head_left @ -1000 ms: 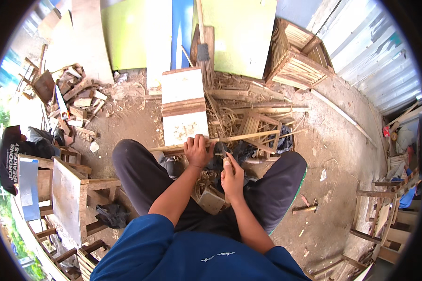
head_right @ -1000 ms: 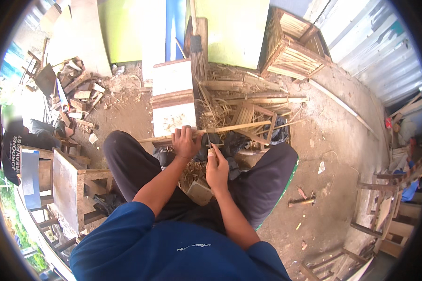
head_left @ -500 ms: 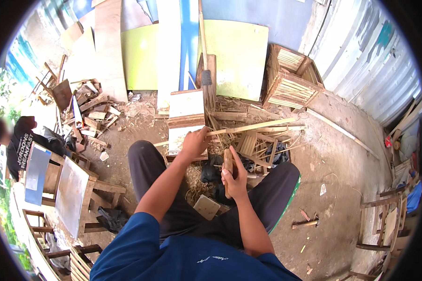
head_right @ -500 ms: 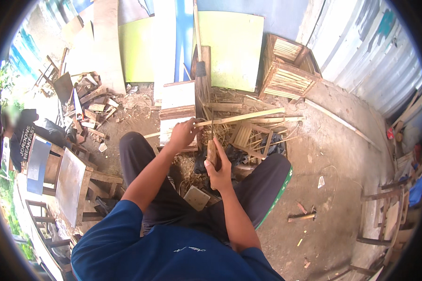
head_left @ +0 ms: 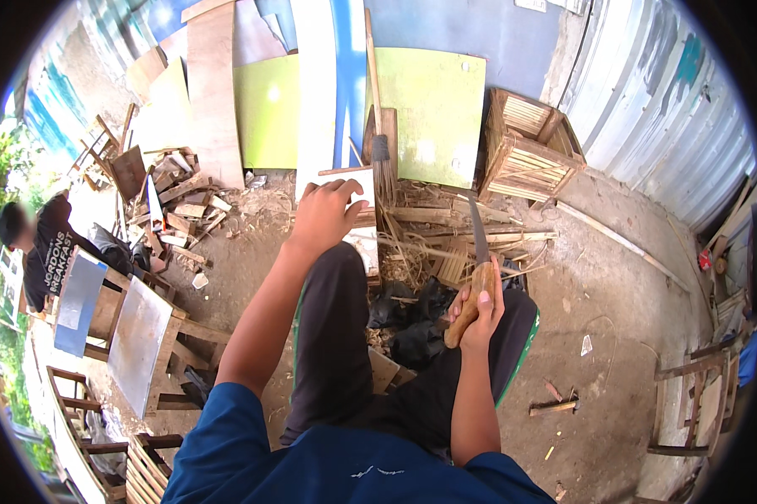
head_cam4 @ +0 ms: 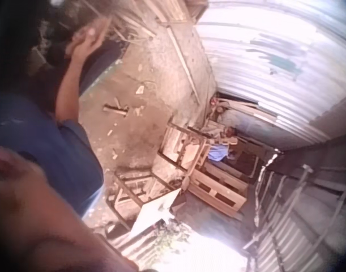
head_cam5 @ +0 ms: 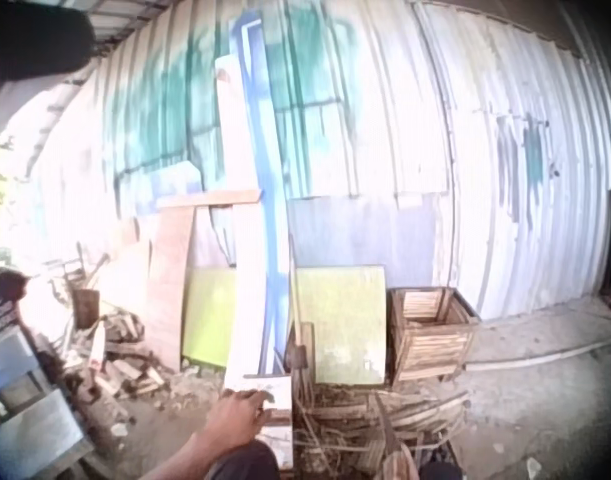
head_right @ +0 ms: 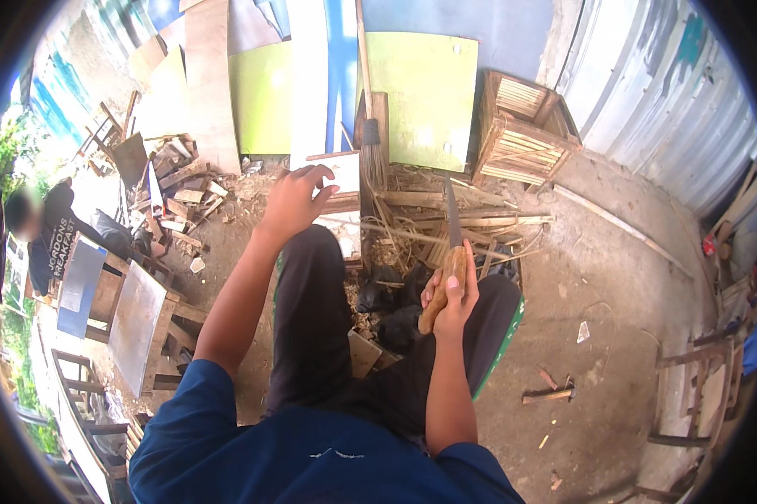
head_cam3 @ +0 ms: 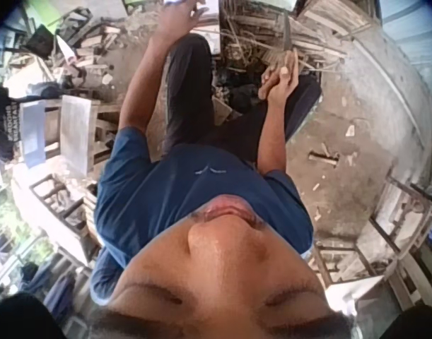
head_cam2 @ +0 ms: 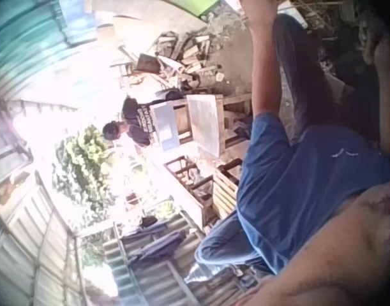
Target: The person sits on the floor and uses a knife to split and shape thin wooden sticks. They hold the sticks with one hand and carefully shave the wood with the other, producing thin shavings.
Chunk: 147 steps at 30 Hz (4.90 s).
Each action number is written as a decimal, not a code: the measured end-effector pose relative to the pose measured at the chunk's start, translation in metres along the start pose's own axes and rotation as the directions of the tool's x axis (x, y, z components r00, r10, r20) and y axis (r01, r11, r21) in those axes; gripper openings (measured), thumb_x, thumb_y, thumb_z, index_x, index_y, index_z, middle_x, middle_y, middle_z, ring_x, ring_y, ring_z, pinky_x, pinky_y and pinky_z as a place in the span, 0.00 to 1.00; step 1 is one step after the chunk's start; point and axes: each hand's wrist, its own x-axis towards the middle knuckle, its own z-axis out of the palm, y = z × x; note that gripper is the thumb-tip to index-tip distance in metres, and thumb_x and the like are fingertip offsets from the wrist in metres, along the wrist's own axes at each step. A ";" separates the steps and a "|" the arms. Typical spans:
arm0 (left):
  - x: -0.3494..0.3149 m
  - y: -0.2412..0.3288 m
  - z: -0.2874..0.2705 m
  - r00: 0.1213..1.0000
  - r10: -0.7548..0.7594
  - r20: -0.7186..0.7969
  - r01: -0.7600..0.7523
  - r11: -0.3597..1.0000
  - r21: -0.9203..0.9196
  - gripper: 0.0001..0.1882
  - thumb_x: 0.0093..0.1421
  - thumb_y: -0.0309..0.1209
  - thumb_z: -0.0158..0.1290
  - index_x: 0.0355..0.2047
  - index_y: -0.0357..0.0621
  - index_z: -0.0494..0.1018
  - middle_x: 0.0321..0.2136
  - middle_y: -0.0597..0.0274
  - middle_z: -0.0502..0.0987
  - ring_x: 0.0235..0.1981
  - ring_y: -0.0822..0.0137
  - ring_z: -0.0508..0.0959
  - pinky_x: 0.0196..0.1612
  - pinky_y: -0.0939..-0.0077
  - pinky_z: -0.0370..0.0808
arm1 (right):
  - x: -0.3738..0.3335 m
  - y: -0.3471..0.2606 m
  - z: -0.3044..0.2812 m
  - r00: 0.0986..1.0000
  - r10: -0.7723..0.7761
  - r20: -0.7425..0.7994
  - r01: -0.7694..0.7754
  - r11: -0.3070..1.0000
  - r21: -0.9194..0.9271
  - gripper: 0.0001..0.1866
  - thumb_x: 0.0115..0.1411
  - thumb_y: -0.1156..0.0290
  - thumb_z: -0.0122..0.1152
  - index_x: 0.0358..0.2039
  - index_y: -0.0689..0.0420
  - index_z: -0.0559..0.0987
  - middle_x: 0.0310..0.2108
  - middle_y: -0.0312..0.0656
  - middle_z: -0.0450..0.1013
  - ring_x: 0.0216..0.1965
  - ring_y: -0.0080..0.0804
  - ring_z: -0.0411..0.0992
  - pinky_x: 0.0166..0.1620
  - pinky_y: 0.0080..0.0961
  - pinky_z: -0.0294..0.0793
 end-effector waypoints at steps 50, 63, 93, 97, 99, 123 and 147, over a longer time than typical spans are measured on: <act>-0.433 -0.070 0.109 0.391 -0.861 0.325 0.899 0.282 -0.335 0.38 0.77 0.53 0.36 0.35 0.27 0.82 0.28 0.47 0.85 0.32 0.59 0.85 0.42 0.67 0.80 | 0.127 0.222 -0.158 0.968 0.154 -0.199 -0.251 0.576 -0.778 0.11 0.62 0.71 0.64 0.39 0.65 0.75 0.30 0.40 0.77 0.29 0.25 0.74 0.33 0.26 0.74; -0.274 -0.063 0.101 0.667 -0.678 0.310 0.707 0.444 -0.551 0.34 0.78 0.52 0.35 0.45 0.33 0.81 0.35 0.52 0.86 0.38 0.63 0.85 0.43 0.68 0.80 | 0.104 0.090 -0.016 0.986 -0.163 -0.021 0.093 0.659 -0.746 0.15 0.62 0.79 0.65 0.49 0.65 0.77 0.36 0.41 0.78 0.35 0.25 0.75 0.41 0.26 0.76; -0.201 -0.068 0.018 0.455 -0.880 0.136 -0.246 -0.271 -0.931 0.12 0.75 0.39 0.48 0.43 0.43 0.73 0.39 0.57 0.83 0.50 0.50 0.84 0.50 0.58 0.87 | 0.073 0.012 0.030 0.857 -0.466 0.220 0.456 0.487 -0.745 0.25 0.63 0.79 0.63 0.61 0.70 0.72 0.57 0.55 0.73 0.59 0.48 0.72 0.63 0.40 0.68; -0.199 -0.070 0.016 0.532 -0.839 0.116 -0.264 -0.294 -0.919 0.12 0.75 0.39 0.49 0.45 0.43 0.73 0.39 0.57 0.83 0.50 0.51 0.84 0.48 0.61 0.88 | 0.074 0.010 0.026 0.875 -0.457 0.162 0.413 0.529 -0.741 0.25 0.63 0.79 0.64 0.60 0.69 0.73 0.56 0.54 0.74 0.58 0.47 0.72 0.62 0.39 0.68; -0.199 -0.070 0.015 0.534 -0.839 0.109 -0.259 -0.284 -0.923 0.13 0.74 0.39 0.49 0.45 0.43 0.73 0.39 0.57 0.83 0.49 0.52 0.84 0.47 0.62 0.89 | 0.076 0.009 0.023 0.873 -0.464 0.149 0.406 0.523 -0.750 0.24 0.63 0.79 0.65 0.60 0.68 0.74 0.54 0.53 0.74 0.55 0.46 0.73 0.60 0.39 0.69; -0.164 -0.031 -0.018 0.360 -0.876 -0.322 0.778 0.472 -0.414 0.18 0.69 0.38 0.58 0.29 0.34 0.75 0.26 0.54 0.80 0.32 0.64 0.80 0.35 0.66 0.73 | 0.103 0.028 0.032 0.880 -0.433 -0.197 0.235 0.756 -0.612 0.20 0.65 0.81 0.62 0.57 0.67 0.75 0.47 0.43 0.78 0.43 0.26 0.75 0.50 0.25 0.75; -0.094 -0.088 0.153 0.886 -0.254 0.387 0.302 0.951 -0.065 0.16 0.67 0.48 0.55 0.40 0.52 0.82 0.35 0.52 0.84 0.38 0.45 0.82 0.42 0.51 0.78 | 0.082 0.032 -0.033 0.966 0.110 -0.233 -0.239 0.724 -0.647 0.10 0.66 0.76 0.63 0.46 0.65 0.78 0.33 0.44 0.79 0.26 0.30 0.78 0.29 0.25 0.78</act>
